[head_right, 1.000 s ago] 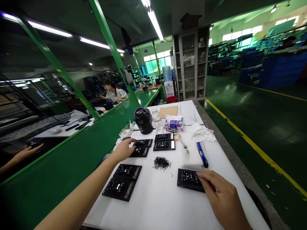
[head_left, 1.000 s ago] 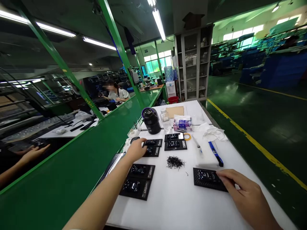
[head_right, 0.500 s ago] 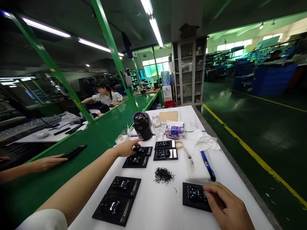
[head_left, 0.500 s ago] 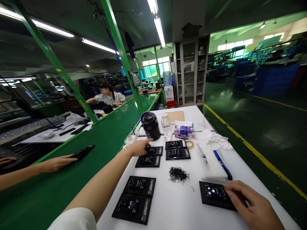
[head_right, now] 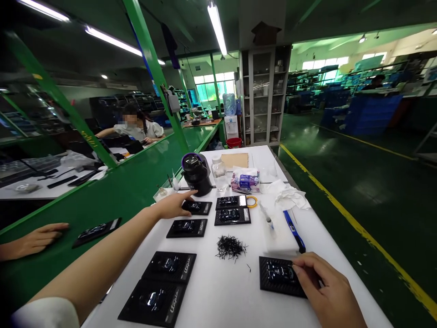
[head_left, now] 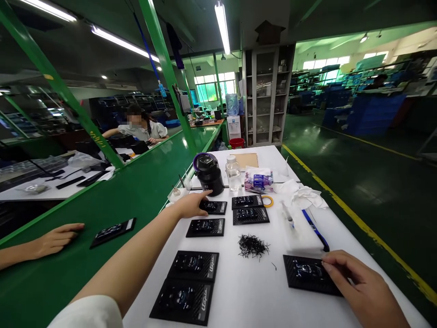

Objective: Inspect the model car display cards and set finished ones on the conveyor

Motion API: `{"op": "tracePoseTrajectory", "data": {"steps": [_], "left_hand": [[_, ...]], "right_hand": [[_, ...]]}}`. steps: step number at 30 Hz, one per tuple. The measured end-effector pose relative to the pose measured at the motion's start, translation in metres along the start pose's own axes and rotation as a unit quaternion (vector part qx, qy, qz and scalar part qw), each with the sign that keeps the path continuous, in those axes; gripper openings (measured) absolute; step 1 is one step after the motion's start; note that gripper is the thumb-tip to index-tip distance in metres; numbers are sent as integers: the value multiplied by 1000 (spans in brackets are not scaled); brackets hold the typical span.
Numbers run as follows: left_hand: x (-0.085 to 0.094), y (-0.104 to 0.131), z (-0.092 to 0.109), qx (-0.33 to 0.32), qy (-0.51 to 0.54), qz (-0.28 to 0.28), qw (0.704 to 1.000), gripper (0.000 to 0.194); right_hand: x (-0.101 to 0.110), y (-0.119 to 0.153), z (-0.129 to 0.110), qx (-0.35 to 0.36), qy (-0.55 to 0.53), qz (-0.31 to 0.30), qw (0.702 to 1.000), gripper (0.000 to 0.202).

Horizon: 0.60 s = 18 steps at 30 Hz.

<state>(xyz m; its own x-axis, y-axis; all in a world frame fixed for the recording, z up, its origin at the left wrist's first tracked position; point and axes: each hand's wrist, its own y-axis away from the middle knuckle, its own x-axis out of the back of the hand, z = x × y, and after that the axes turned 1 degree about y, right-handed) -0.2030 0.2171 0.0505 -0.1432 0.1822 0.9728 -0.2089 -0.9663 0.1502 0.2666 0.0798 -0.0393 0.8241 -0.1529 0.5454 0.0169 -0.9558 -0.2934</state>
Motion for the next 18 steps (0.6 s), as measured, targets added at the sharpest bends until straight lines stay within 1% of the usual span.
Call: {"op": "tracePoseTrajectory", "data": {"steps": [2, 3, 4, 6, 8, 9, 11, 12, 14, 15, 17, 18], "left_hand": [[10, 8, 7, 10, 3, 30, 999, 96], [14, 17, 14, 14, 5, 50, 999, 97], [17, 30, 25, 13, 11, 71, 997, 97], [15, 63, 57, -5, 23, 105, 994, 97], [1, 100, 97, -75, 28, 121, 989, 94], [-10, 117, 116, -117, 9, 111, 987, 94], [-36, 144, 149, -196, -31, 110, 974, 88], [-49, 153, 161, -218, -42, 105, 969, 80], [-67, 162, 179, -238, -39, 115, 964, 68], [-73, 165, 186, -238, -25, 122, 963, 65], [-76, 171, 198, -216, 46, 159, 962, 53], [-76, 175, 205, -192, 102, 185, 958, 43]], "right_hand": [[0, 2, -4, 23, 13, 5, 1000, 23], [1, 3, -6, 38, 17, 6, 999, 20], [1, 4, -9, 59, 17, 8, 998, 17], [1, 4, -16, 114, 11, 11, 993, 11], [0, 3, -22, 180, 4, 12, 984, 9], [0, 2, -25, 204, 3, 18, 979, 11], [-1, 2, -33, 237, 4, 12, 971, 15], [-2, 3, -37, 245, 4, 4, 970, 16], [-5, 12, -51, 240, -12, -20, 970, 18], [-7, 18, -60, 228, -32, -33, 973, 18], [-13, 34, -79, 189, -95, -52, 976, 17], [-16, 41, -89, 167, -132, -55, 975, 16]]}}
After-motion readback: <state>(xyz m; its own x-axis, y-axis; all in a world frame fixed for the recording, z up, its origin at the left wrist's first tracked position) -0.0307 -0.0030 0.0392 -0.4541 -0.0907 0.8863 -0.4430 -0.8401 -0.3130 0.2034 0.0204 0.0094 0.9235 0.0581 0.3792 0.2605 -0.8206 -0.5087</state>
